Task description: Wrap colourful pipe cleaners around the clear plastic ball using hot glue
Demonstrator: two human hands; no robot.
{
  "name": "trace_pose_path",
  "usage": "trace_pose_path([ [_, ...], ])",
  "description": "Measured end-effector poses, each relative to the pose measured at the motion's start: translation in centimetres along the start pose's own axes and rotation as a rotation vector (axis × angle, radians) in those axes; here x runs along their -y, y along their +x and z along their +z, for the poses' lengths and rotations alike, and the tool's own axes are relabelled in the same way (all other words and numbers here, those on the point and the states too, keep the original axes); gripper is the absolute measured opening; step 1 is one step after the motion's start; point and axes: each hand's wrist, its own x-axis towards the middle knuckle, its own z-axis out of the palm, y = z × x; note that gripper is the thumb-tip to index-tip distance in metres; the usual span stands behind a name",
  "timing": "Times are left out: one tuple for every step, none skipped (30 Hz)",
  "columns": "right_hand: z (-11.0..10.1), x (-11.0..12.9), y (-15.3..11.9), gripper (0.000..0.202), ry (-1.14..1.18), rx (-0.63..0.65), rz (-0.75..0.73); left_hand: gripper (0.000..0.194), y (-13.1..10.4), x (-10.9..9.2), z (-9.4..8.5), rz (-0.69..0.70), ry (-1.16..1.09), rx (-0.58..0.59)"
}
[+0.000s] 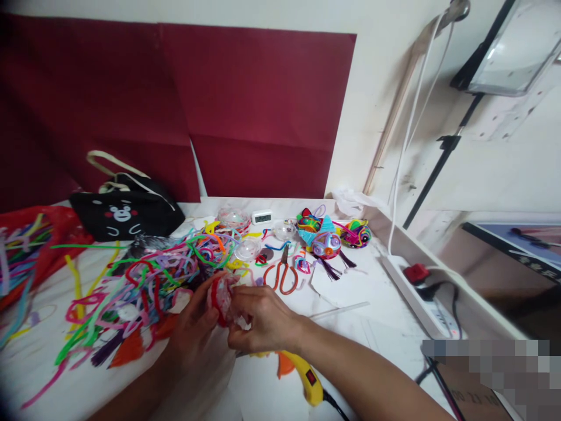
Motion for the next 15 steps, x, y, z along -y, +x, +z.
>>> trace_pose_path([
  [0.1, 0.2, 0.0, 0.028, 0.012, -0.009, 0.012, 0.065, 0.0, 0.0, 0.0, -0.015, -0.006, 0.006],
  [0.1, 0.3, 0.0, 0.028, 0.024, -0.016, 0.022, 0.066, -0.1, 0.0, 0.0, -0.033, -0.011, 0.011],
  [0.2, 0.4, -0.1, 0.028, 0.034, -0.03, 0.035, 0.066, -0.1, 0.0, 0.0, -0.049, -0.016, 0.011],
  [0.3, 0.5, -0.1, 0.028, 0.046, -0.044, 0.048, 0.066, -0.1, -0.1, -0.1, -0.067, -0.022, 0.015],
  [0.4, 0.5, -0.1, 0.029, 0.059, -0.064, 0.06, 0.066, -0.1, 0.0, -0.1, -0.08, -0.033, 0.019],
  [0.5, 0.5, -0.2, 0.029, 0.073, -0.089, 0.075, 0.066, 0.0, 0.0, -0.1, -0.086, -0.047, 0.029],
  [0.5, 0.4, -0.2, 0.028, 0.093, -0.12, 0.101, 0.067, 0.1, 0.1, -0.1, -0.092, -0.061, 0.048],
  [0.6, 0.3, -0.2, 0.027, 0.12, -0.146, 0.129, 0.07, 0.3, 0.3, -0.1, -0.092, -0.073, 0.064],
  [0.7, 0.1, -0.2, 0.026, 0.151, -0.17, 0.164, 0.074, 0.4, 0.5, -0.1, -0.085, -0.082, 0.078],
  [0.8, -0.1, -0.1, 0.026, 0.19, -0.185, 0.201, 0.082, 0.6, 0.7, -0.1, -0.085, -0.083, 0.096],
  [0.9, -0.4, 0.0, 0.025, 0.235, -0.193, 0.239, 0.09, 0.8, 0.9, 0.0, -0.062, -0.083, 0.064],
  [0.9, -0.6, 0.1, 0.024, 0.286, -0.2, 0.271, 0.095, 0.9, 1.2, 0.1, -0.037, -0.078, 0.042],
  [1.0, -0.8, 0.2, 0.023, 0.338, -0.226, 0.298, 0.098, 1.0, 1.4, 0.2, -0.021, -0.065, 0.035],
  [1.0, -0.9, 0.3, 0.021, 0.383, -0.271, 0.318, 0.098, 1.0, 1.5, 0.3, -0.02, -0.057, 0.039],
  [1.1, -0.9, 0.4, 0.018, 0.417, -0.328, 0.332, 0.097, 1.0, 1.6, 0.3, -0.016, -0.057, 0.03],
])
